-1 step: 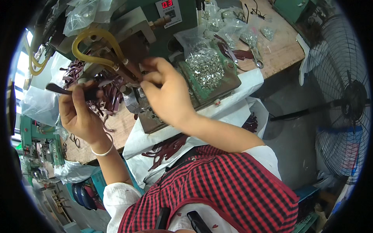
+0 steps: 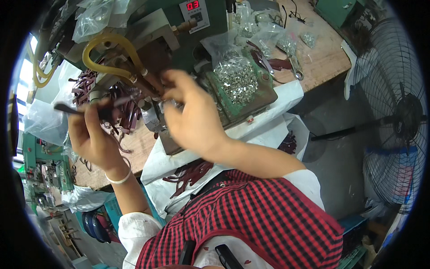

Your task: The person repeatedly picks up maroon leather straps and small metal hardware, inserts the hardware into the strap ends, and uses a press-like machine to secure them. Finished straps are placed into a white bag on the table.

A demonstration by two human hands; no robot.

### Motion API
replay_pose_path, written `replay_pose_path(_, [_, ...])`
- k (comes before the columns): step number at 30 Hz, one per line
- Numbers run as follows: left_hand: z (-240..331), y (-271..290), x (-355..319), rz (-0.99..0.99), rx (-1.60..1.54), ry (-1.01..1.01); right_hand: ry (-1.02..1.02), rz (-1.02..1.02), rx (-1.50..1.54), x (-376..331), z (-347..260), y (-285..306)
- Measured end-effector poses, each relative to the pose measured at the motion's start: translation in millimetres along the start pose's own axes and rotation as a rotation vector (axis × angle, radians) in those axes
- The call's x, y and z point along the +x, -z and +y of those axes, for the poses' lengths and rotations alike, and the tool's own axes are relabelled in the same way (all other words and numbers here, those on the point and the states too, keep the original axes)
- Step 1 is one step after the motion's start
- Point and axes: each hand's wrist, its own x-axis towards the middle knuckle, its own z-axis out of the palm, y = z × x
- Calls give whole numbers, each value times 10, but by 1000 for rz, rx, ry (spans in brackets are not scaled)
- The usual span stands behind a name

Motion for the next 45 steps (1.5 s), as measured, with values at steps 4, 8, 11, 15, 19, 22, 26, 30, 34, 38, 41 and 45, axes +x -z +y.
replay_pose_path(4, [59, 128, -469, -382, 298, -401, 379, -200, -512, 83, 19, 381])
replay_pose_path(8, [109, -203, -627, -550, 488, -605, 282, 239, -1238, 174, 709, 1162])
replay_pose_path(11, [-163, -217, -709, -492, 427, -721, 363, 246, -1221, 209, 1049, 1365])
replay_pose_path(15, [-131, -162, -714, -498, 458, -696, 379, 303, -972, 363, 908, 1354])
replay_pose_path(19, [-156, -196, -677, -466, 435, -723, 301, 308, -993, 292, 1012, 1335])
replay_pose_path(22, [-152, -195, -737, -433, 432, -705, 516, 25, -1111, 316, 967, 1174])
replay_pose_path(26, [-105, -153, -738, -477, 401, -592, 550, -183, -1355, 572, 1019, 1160])
replay_pose_path(30, [16, 283, -917, -467, 450, -457, 673, 159, -1033, 635, 1040, 1384])
replay_pose_path(34, [-181, 1268, -685, -570, 1062, -200, 198, 222, -1009, 634, 993, 1817])
replay_pose_path(38, [-946, 2117, -581, -1246, 1460, -488, 279, 154, -920, 617, 949, 1370])
replay_pose_path(41, [-1417, 2260, -560, -1298, 1348, -346, 227, 144, -778, 617, 936, 1159])
replay_pose_path(45, [-1119, 1908, -377, -731, 1093, -103, 73, 118, -636, 557, 864, 1136])
